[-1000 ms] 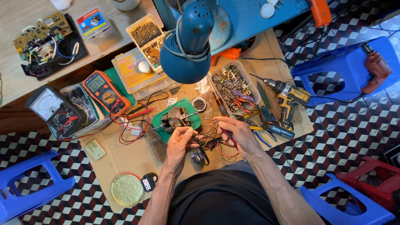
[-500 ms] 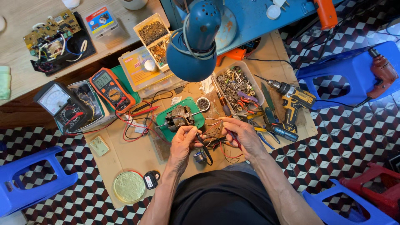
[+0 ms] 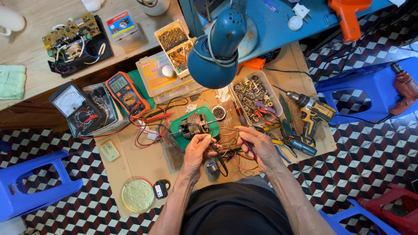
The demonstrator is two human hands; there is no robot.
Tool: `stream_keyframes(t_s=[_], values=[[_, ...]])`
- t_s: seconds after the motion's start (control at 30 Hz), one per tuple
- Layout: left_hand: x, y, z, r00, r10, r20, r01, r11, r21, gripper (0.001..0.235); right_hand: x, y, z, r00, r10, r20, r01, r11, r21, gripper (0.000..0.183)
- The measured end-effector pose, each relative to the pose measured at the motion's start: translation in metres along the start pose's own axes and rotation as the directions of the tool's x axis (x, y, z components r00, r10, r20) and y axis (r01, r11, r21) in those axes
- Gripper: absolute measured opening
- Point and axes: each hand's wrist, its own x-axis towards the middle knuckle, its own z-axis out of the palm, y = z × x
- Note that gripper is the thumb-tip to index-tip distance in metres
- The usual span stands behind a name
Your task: The person uses a power drill to rotate a motor rotor, then strips and twists wires with pliers. They connect multimeter probes to the wires to test electrical continuity and resistance.
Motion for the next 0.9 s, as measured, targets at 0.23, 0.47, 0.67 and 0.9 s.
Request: stream_keyframes(t_s=[0.23,0.47,0.67,0.9], values=[[0.0001,-0.0008,-0.0051,1.0,-0.011,0.003,0.011,0.998,-0.07,0.027,0.0005,0.0003,0.0045,1.0,-0.004,0.002,0.004,1.0,0.002,0.037],[0.0006,-0.0016,-0.0048,1.0,-0.014,0.003,0.015,0.996,-0.082,0.026,0.0053,0.003,0.0017,1.0,-0.006,0.019,0.006,1.0,0.013,0.037],[-0.0001,0.0005,-0.0021,1.0,-0.03,-0.003,0.029,0.996,-0.08,0.027,0.005,0.001,0.0022,1.0,-0.001,0.012,0.001,1.0,0.009,0.039],[0.0016,0.0011,-0.0025,1.0,-0.031,-0.002,0.031,0.997,-0.067,0.026,0.0057,-0.0044,0.0014,0.998,-0.009,0.056,0.008,1.0,0.02,0.041]])
